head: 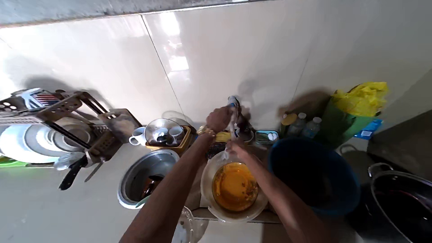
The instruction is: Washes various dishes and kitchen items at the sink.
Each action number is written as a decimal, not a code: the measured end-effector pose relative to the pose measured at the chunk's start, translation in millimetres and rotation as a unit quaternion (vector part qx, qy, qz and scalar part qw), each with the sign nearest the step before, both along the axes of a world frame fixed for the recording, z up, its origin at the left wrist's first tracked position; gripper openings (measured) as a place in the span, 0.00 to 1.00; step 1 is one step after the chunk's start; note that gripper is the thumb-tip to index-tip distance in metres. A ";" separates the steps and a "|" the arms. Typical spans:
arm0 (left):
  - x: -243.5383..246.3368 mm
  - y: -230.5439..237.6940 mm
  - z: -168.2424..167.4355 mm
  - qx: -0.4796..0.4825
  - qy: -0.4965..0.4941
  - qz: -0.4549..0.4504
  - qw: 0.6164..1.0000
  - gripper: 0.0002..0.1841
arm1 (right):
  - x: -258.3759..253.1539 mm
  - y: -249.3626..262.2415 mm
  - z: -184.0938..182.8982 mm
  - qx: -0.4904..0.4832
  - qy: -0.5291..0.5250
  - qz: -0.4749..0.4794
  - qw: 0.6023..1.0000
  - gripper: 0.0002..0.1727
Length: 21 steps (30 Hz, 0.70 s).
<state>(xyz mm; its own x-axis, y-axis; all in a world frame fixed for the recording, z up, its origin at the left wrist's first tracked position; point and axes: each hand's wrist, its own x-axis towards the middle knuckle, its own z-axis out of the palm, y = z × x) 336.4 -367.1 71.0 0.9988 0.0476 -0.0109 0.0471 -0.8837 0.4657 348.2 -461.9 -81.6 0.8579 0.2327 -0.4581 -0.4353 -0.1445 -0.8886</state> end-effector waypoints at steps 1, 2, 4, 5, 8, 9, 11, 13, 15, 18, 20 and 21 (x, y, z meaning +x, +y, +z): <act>-0.6 12.3 -14.0 -0.094 -0.006 0.034 0.995 0.27 | 2.5 1.2 -2.4 0.004 -0.015 -0.020 1.000 0.18; -1.7 23.8 -32.2 -0.176 -0.009 0.080 0.981 0.27 | 3.6 1.3 -5.9 0.033 -0.032 -0.032 0.998 0.16; -6.0 43.9 -67.4 -0.219 0.017 0.130 0.967 0.24 | 2.6 -1.5 -15.9 0.117 -0.041 -0.009 0.992 0.16; -10.3 48.5 -79.0 -0.215 0.040 0.125 0.968 0.21 | 0.7 -5.4 -25.6 0.164 -0.029 0.027 0.986 0.20; -20.6 37.2 -96.6 -0.210 0.068 0.085 0.972 0.14 | -0.5 -28.1 -90.1 0.281 0.008 0.217 0.935 0.33; -20.8 31.1 -99.9 -0.222 0.074 0.071 0.970 0.14 | -5.1 -33.4 -93.6 0.264 0.034 0.267 0.926 0.32; -18.6 18.5 -104.8 -0.258 0.105 0.059 0.959 0.12 | -36.8 -37.3 -46.9 0.102 0.076 0.315 0.941 0.22; -15.4 6.7 -113.7 -0.288 0.131 0.049 0.947 0.10 | -61.9 -49.7 -24.7 -0.065 0.046 0.420 0.904 0.15; -12.5 -2.7 -125.6 -0.315 0.142 0.056 0.937 0.09 | -73.2 -68.4 -35.6 -0.180 -0.024 0.545 0.819 0.15; -11.8 -11.6 -139.0 -0.369 0.152 0.078 0.913 0.10 | -71.4 -74.6 -50.7 -0.320 -0.077 0.600 0.729 0.18; -16.0 -16.0 -140.4 -0.417 0.152 0.089 0.892 0.11 | -59.9 -73.4 -42.4 -0.360 -0.126 0.529 0.758 0.15; -18.5 -17.3 -138.8 -0.444 0.149 0.086 0.879 0.12 | -50.1 -73.8 -41.7 -0.342 -0.156 0.472 0.797 0.14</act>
